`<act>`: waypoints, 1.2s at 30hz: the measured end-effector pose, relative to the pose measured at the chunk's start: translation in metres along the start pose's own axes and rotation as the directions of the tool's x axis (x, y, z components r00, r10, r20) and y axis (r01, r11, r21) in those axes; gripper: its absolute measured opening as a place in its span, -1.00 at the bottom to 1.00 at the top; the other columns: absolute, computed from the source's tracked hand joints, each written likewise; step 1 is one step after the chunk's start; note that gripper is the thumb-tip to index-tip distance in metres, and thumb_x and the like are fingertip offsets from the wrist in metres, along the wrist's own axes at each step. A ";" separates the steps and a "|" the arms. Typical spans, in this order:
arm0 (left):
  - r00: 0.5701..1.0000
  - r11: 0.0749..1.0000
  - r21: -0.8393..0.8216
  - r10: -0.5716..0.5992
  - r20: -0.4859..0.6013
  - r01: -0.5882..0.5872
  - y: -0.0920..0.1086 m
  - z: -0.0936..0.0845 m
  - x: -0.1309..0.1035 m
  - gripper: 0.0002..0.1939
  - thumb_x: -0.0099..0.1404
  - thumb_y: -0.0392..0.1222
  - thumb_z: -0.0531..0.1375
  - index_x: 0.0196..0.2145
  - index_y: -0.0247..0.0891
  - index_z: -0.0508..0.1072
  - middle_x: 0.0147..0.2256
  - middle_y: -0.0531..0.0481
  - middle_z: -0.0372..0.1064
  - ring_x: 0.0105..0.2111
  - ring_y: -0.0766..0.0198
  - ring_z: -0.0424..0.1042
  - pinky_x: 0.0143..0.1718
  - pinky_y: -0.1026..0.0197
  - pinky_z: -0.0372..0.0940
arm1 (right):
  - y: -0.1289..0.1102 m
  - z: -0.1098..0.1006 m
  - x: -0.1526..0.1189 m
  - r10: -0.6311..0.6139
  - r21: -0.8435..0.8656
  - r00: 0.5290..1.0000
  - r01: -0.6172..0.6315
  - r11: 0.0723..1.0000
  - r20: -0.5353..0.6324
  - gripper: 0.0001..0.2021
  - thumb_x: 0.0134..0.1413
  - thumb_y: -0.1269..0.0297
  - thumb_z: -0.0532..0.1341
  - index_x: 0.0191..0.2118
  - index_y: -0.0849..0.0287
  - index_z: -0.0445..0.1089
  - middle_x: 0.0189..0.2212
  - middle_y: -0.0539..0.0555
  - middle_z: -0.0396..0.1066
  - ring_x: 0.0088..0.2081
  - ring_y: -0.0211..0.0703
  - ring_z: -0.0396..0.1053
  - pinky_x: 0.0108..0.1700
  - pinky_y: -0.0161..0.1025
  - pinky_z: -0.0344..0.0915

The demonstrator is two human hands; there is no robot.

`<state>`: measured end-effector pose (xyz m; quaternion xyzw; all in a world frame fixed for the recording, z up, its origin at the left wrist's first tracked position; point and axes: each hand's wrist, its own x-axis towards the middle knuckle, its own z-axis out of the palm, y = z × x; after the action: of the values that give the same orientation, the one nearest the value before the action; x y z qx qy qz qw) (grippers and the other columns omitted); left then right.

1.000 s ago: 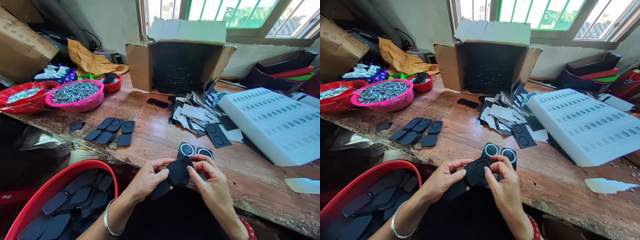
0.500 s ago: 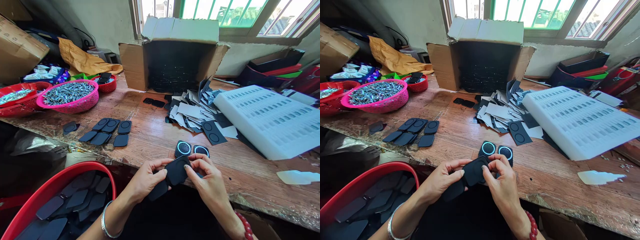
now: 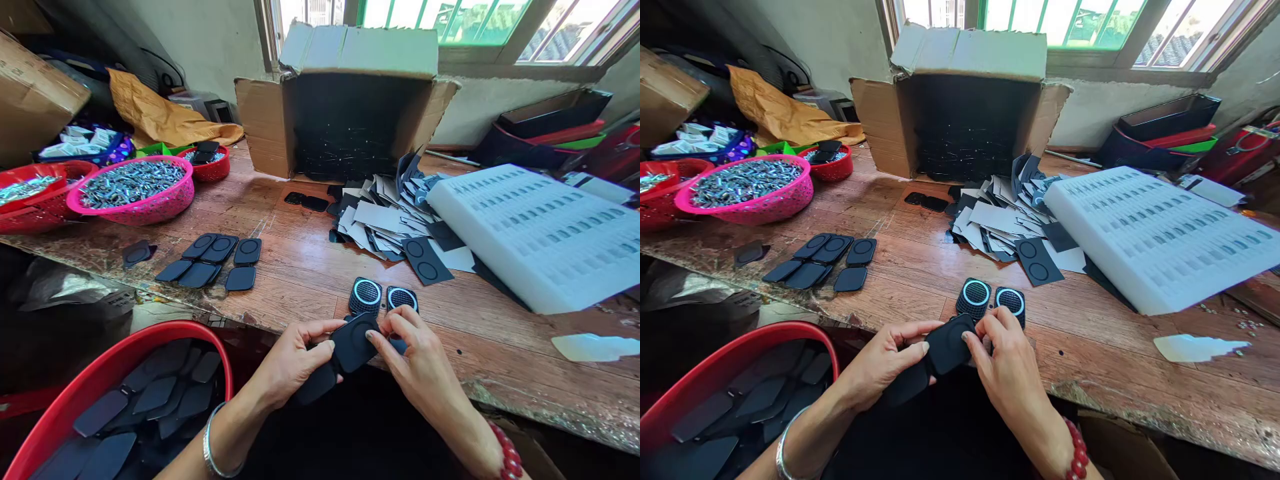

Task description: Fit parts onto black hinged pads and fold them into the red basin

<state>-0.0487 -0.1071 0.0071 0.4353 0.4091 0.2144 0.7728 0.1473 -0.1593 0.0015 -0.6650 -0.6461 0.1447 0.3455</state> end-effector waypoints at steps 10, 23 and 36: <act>0.998 0.964 -0.258 -0.064 0.006 0.064 -0.006 0.000 0.002 -0.43 -0.01 -0.04 0.46 -0.02 -0.22 0.56 -0.38 -0.02 0.49 -0.49 0.26 0.47 -0.41 0.14 0.49 | 0.004 -0.005 0.003 0.210 0.085 0.970 -0.221 0.972 0.119 -0.66 0.00 -0.08 0.34 -0.33 0.07 0.33 -0.53 -0.02 0.37 -0.54 -0.18 0.28 -0.49 -0.26 0.15; 0.988 0.988 -0.036 0.151 0.010 -0.151 -0.009 -0.014 -0.003 -0.55 0.14 0.08 0.33 -0.12 -0.29 0.63 -0.35 -0.09 0.59 -0.38 0.22 0.50 -0.35 0.30 0.33 | -0.002 0.022 0.015 0.552 0.560 0.746 -0.655 0.508 0.372 -0.39 -0.10 -0.43 0.18 -0.50 0.14 0.29 -0.77 -0.09 0.16 -0.77 -0.35 0.04 -0.77 -0.40 -0.04; 0.440 0.602 0.787 0.676 -0.591 0.134 0.065 -0.196 0.024 -0.62 0.14 -0.16 0.23 -0.09 -0.28 0.58 -0.41 -0.08 0.55 -0.28 0.00 0.48 -0.07 0.01 0.29 | 0.005 0.012 -0.013 0.259 0.461 0.927 -0.362 0.810 0.271 -0.59 0.21 -0.12 0.15 -0.44 0.13 0.34 -0.62 -0.03 0.32 -0.64 -0.29 0.25 -0.59 -0.37 0.23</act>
<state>-0.1938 0.0412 -0.0041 0.6068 0.6967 0.3496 0.1555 0.1417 -0.1685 -0.0135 -0.6311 -0.4986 0.4273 0.4130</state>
